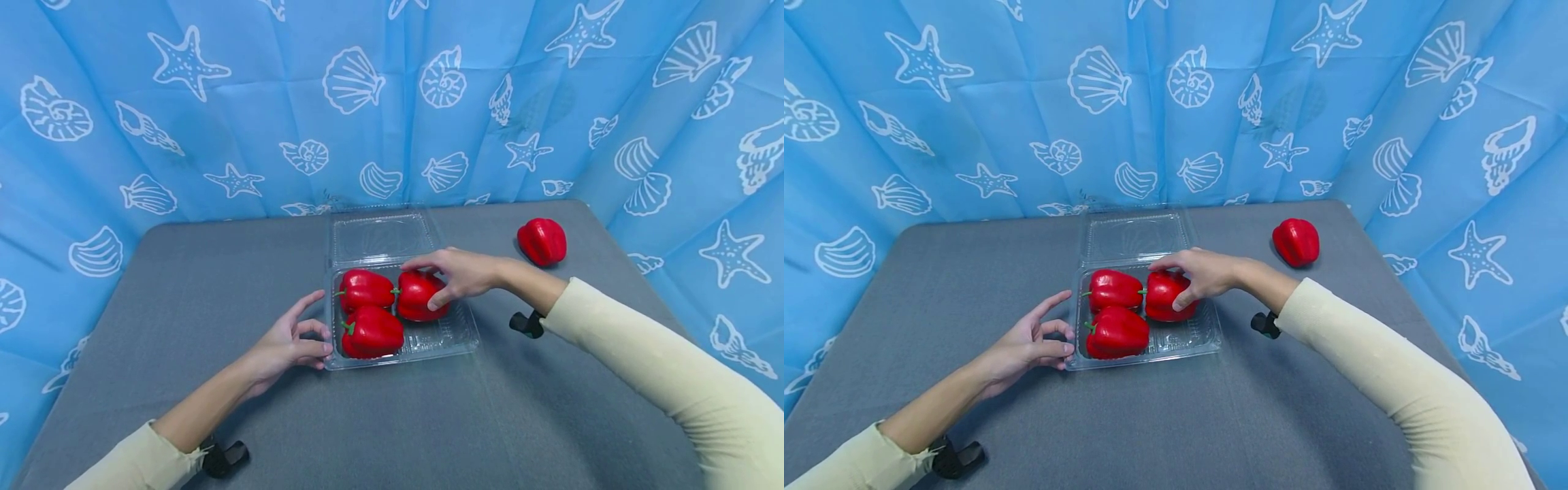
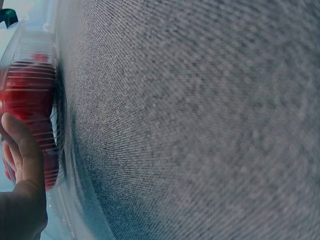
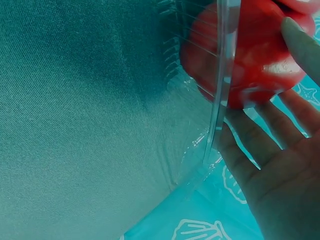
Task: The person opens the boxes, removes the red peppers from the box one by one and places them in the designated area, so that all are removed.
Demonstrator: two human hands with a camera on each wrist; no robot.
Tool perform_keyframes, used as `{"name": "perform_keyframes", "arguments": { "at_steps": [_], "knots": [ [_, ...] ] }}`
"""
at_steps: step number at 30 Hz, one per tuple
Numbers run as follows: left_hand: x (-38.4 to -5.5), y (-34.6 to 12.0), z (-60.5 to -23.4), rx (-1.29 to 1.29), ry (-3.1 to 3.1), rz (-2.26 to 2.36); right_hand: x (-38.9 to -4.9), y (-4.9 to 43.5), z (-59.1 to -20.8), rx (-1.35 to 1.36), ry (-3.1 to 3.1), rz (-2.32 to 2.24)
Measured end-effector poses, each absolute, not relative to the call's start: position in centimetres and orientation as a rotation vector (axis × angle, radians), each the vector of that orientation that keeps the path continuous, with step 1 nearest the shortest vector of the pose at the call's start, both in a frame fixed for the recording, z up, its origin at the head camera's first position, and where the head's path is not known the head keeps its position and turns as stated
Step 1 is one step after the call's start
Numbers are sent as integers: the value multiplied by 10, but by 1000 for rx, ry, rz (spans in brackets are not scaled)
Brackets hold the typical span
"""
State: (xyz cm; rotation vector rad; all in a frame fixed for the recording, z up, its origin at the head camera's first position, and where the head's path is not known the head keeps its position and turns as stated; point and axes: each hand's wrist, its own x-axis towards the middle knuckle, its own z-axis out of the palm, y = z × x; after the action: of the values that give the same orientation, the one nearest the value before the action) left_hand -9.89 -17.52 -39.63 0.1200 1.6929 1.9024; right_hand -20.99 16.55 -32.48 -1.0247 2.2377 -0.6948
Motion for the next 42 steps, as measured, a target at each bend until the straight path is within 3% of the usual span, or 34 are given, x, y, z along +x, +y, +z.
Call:
{"name": "perform_keyframes", "arguments": {
  "at_steps": [20,42],
  "knots": [
    [-100,-173,-396,90,1719,1887,-212,172,-297,-982,2350,-665],
    [-100,-171,-396,87,1738,1874,-226,220,-284,-829,2672,-780]
  ]
}}
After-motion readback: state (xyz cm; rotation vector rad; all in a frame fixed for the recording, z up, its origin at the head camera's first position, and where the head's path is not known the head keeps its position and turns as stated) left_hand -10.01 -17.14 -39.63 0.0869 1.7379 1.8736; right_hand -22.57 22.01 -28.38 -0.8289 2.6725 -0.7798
